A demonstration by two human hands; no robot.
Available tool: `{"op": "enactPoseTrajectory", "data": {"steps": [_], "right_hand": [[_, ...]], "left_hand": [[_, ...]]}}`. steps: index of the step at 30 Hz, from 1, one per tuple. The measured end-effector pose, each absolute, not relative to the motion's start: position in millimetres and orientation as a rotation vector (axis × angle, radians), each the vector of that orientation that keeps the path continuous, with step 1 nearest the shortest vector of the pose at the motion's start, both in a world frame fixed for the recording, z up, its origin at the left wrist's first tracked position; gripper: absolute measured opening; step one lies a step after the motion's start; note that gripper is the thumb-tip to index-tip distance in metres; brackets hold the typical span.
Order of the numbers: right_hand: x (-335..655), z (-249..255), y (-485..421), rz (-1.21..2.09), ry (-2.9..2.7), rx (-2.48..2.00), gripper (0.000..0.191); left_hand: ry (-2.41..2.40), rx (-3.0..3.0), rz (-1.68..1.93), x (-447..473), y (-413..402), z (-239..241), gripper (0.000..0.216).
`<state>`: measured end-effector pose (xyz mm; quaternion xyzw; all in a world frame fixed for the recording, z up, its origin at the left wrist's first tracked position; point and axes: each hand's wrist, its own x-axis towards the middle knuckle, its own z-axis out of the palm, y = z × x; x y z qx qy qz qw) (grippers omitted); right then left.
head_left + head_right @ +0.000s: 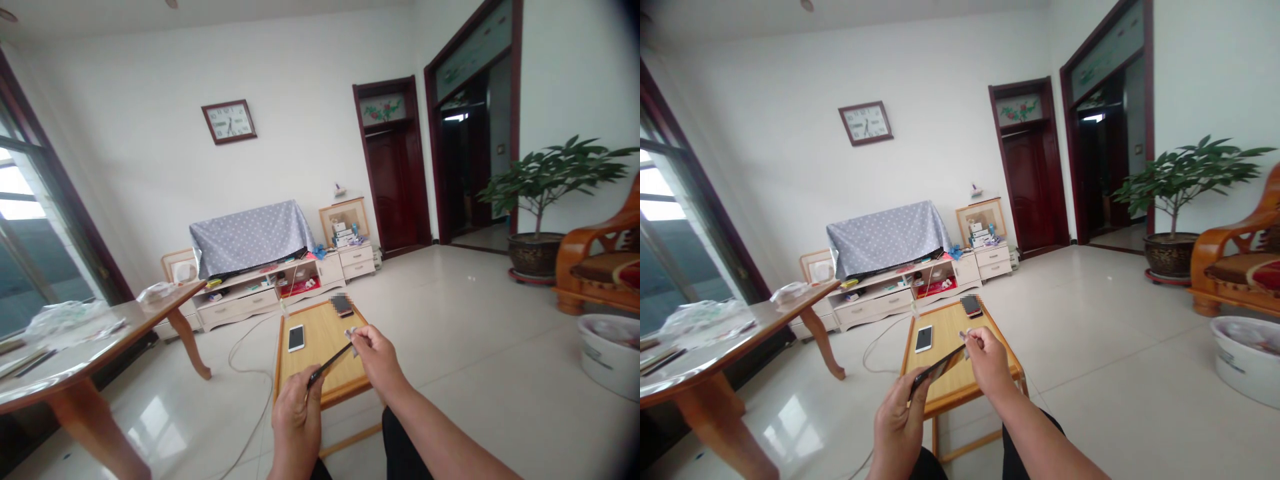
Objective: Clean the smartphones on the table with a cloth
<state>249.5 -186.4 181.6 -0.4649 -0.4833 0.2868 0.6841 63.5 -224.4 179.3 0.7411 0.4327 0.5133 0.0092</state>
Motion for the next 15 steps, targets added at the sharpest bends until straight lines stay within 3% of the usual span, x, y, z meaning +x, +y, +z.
{"op": "enactPoseTrajectory", "data": {"steps": [7, 15], "right_hand": [[217.7, 183.6, -213.7, 0.677, -1.301, -0.871, 0.023], [225.3, 184.4, -203.2, 0.649, -1.166, -0.966, 0.027]], "left_hand": [[1.347, 2.268, 1.523, 66.6, -223.0, 174.4, 0.023], [1.364, 2.261, 1.555, 60.8, -222.2, 174.9, 0.022]]}}
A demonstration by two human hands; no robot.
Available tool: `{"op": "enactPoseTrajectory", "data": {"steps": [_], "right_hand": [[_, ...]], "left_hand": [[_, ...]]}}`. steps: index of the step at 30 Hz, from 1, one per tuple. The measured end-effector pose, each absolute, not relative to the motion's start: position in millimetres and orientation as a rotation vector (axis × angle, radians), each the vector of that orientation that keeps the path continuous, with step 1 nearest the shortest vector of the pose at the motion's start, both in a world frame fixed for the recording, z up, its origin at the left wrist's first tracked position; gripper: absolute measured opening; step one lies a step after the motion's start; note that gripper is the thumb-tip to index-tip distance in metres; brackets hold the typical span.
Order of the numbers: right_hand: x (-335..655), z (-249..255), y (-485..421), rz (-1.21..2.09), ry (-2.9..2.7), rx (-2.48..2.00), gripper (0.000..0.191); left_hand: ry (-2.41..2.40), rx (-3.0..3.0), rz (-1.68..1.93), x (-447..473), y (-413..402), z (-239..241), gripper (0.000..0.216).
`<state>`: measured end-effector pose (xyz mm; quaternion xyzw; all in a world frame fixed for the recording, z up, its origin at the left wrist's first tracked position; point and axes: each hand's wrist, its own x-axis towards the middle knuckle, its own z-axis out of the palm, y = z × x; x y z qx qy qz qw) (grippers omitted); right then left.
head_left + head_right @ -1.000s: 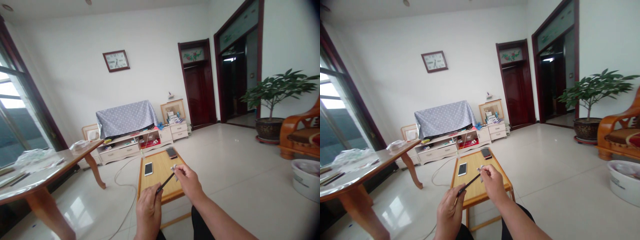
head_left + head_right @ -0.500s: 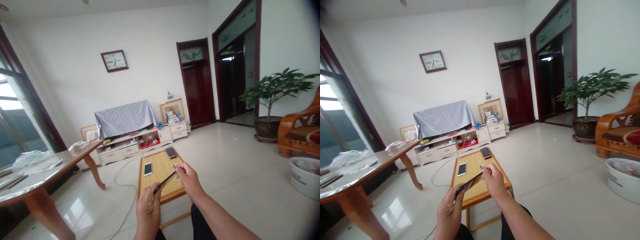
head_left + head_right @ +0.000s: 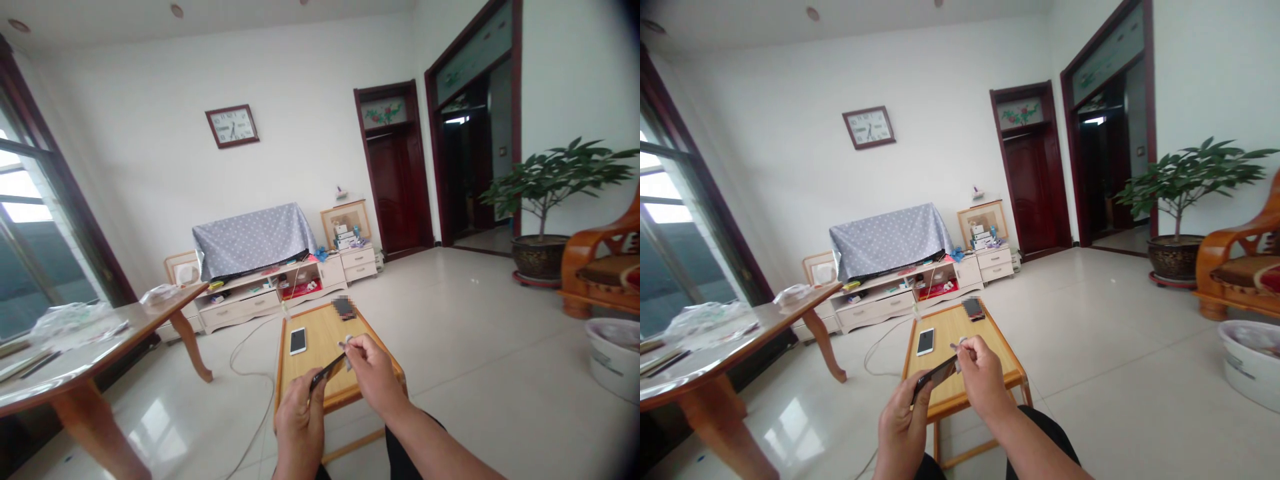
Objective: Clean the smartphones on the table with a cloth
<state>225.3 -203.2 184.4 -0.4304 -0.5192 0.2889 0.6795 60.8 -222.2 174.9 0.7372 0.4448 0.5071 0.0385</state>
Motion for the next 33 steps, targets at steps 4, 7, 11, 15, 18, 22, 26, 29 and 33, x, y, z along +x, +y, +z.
{"op": "enactPoseTrajectory", "data": {"steps": [4, 7, 11, 15, 18, 22, 26, 29, 33], "right_hand": [[207.9, 187.4, -219.4, 0.667, -1.327, -0.843, 0.024], [210.6, 188.4, -213.7, 0.63, -1.308, -0.869, 0.026], [242.1, 173.3, -175.5, 0.561, -1.095, -1.041, 0.038], [262.0, 154.1, -152.1, 0.675, -0.92, -1.076, 0.044], [262.3, 152.7, -156.1, 0.744, -0.977, -0.995, 0.045], [260.8, 162.9, -167.0, 0.851, -1.072, -0.847, 0.045], [258.3, 163.0, -167.1, 1.005, -1.069, -0.799, 0.048], [253.7, 155.7, -161.1, 1.068, -0.998, -0.788, 0.048], [255.6, 150.8, -154.6, 0.918, -0.863, -0.892, 0.049]], "left_hand": [[1.324, 2.196, 1.538, 64.0, -220.9, 173.7, 0.027], [1.344, 2.092, 1.558, 63.0, -218.9, 174.3, 0.029], [1.421, 1.926, 1.59, 56.2, -215.6, 176.2, 0.034], [1.363, 1.747, 1.592, 55.6, -213.9, 178.5, 0.038], [1.275, 1.599, 1.604, 60.0, -212.3, 180.8, 0.04], [1.185, 1.39, 1.655, 64.5, -209.5, 184.7, 0.046], [1.133, 1.272, 1.682, 65.6, -209.2, 189.3, 0.048], [1.121, 1.249, 1.653, 65.2, -210.2, 191.6, 0.046], [1.143, 1.276, 1.63, 64.2, -210.2, 191.9, 0.043]]}}
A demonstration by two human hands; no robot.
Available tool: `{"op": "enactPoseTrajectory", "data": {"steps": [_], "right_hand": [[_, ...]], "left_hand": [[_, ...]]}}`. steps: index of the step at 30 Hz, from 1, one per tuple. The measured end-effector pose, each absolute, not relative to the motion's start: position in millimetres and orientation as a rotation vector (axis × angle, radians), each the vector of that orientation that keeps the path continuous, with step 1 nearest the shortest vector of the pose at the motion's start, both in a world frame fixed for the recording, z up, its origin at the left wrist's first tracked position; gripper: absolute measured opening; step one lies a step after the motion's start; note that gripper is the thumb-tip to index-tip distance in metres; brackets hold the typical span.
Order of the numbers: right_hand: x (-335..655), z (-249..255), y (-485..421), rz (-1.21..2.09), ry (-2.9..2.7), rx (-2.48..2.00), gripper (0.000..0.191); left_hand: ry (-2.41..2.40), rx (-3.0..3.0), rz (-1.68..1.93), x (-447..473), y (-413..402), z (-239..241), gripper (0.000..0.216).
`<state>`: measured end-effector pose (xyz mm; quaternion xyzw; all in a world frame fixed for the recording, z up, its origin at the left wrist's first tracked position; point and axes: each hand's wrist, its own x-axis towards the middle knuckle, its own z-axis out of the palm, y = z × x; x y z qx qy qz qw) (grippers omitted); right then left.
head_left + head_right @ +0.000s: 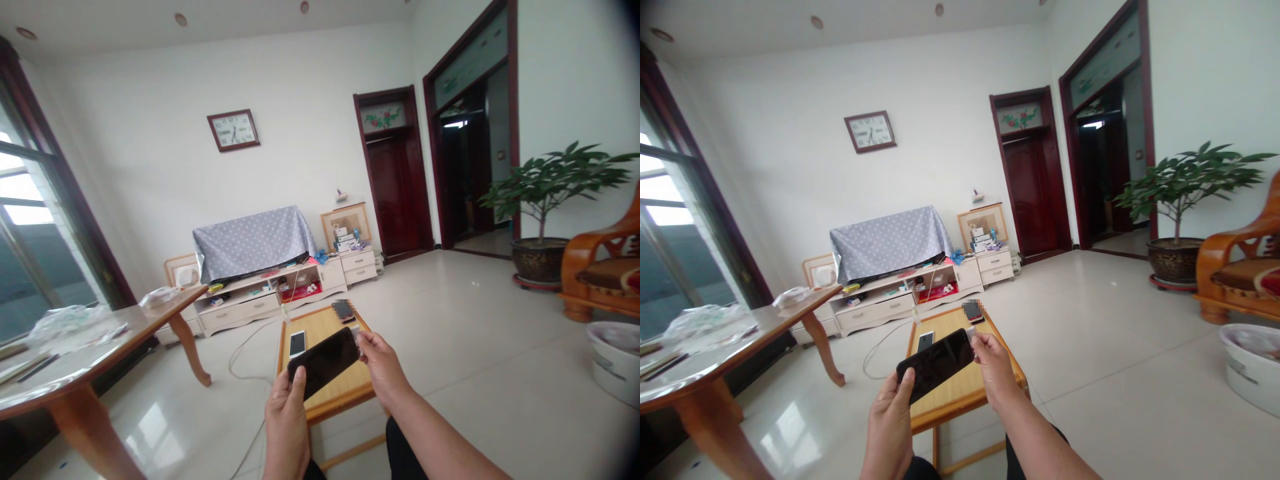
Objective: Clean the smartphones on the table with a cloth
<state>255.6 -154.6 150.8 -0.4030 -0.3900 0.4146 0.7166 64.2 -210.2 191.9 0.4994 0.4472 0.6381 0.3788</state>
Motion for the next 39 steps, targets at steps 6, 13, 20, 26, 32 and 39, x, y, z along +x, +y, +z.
{"op": "enactPoseTrajectory", "data": {"steps": [6, 13, 20, 26, 32, 39], "right_hand": [[254.7, 163.9, -167.0, 0.565, -0.999, -1.055, 0.044], [208.4, 177.6, -202.1, 0.491, -1.404, -1.027, 0.02], [222.7, 180.8, -183.7, 0.571, -1.146, -1.082, 0.024], [206.8, 181.2, -192.0, 0.633, -1.371, -1.011, 0.02], [220.2, 185.2, -178.7, 0.521, -1.159, -1.152, 0.026], [203.6, 185.8, -192.5, 0.531, -1.369, -1.048, 0.017]], "left_hand": [[1.213, 1.317, 1.634, 67.4, -208.7, 187.7, 0.046], [1.189, 1.389, 1.603, 82.9, -213.7, 180.1, 0.049], [1.269, 1.346, 1.674, 77.8, -218.2, 175.5, 0.054], [1.189, 1.366, 1.619, 80.6, -222.1, 173.1, 0.051], [1.259, 1.309, 1.635, 76.8, -224.6, 170.0, 0.053], [1.215, 1.31, 1.604, 72.5, -225.2, 171.4, 0.051]]}}
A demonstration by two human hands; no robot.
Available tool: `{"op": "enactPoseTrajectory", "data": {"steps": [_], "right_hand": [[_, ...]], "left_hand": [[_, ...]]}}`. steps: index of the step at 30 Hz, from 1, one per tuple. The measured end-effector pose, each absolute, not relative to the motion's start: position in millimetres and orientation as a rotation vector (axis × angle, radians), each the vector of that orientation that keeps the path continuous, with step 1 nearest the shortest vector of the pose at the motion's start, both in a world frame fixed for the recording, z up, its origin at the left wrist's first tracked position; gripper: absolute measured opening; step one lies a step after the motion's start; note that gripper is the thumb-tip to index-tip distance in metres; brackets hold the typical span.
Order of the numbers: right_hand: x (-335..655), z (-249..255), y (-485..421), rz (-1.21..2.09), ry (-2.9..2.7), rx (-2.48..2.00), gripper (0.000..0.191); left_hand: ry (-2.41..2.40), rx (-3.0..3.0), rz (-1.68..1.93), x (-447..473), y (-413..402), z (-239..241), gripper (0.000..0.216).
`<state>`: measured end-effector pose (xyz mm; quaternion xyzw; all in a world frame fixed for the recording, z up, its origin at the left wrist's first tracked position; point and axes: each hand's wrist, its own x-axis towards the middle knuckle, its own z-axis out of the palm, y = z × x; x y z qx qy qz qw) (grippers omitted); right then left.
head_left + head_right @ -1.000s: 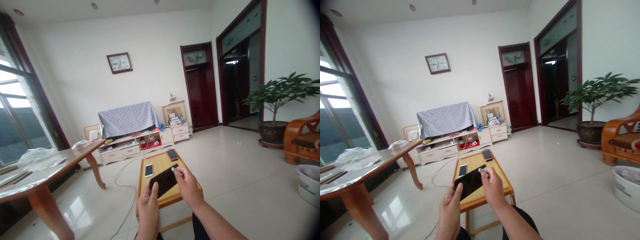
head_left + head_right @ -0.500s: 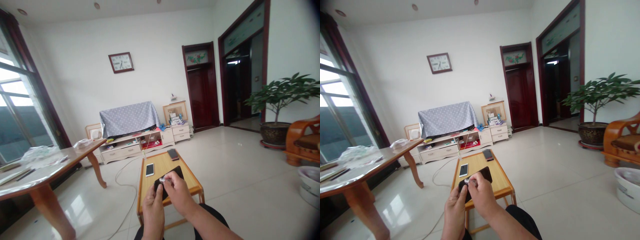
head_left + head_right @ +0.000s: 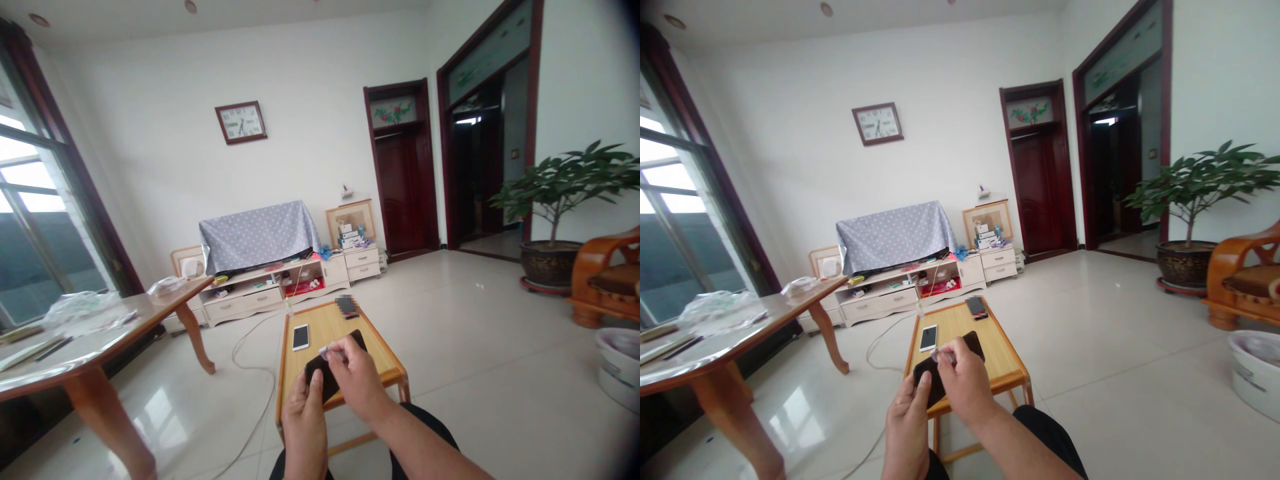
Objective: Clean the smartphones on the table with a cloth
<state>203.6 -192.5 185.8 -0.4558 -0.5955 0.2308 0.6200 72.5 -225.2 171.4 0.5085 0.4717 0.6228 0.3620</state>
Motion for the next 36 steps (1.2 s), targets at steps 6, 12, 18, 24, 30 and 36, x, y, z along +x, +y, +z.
{"op": "enactPoseTrajectory", "data": {"steps": [6, 12, 18, 24, 30, 36], "right_hand": [[225.6, 180.2, -173.2, 0.385, -1.205, -1.304, 0.017], [192.2, 173.9, -204.5, 0.381, -1.538, -1.189, 0.013], [214.9, 182.5, -187.1, 0.317, -1.306, -1.36, 0.016], [190.3, 170.4, -211.2, 0.32, -1.561, -1.19, 0.016], [219.2, 174.1, -189.5, 0.298, -1.293, -1.361, 0.016], [196.5, 165.7, -209.9, 0.294, -1.537, -1.208, 0.014]], "left_hand": [[1.214, 1.161, 1.667, 68.0, -224.0, 179.6, 0.051], [1.153, 1.053, 1.69, 70.4, -222.3, 182.6, 0.053], [1.204, 1.059, 1.747, 67.8, -223.9, 188.3, 0.051], [1.172, 1.031, 1.729, 70.7, -222.3, 190.5, 0.052], [1.234, 1.001, 1.78, 68.3, -223.6, 195.0, 0.05], [1.152, 1.075, 1.729, 69.7, -217.2, 183.6, 0.052]]}}
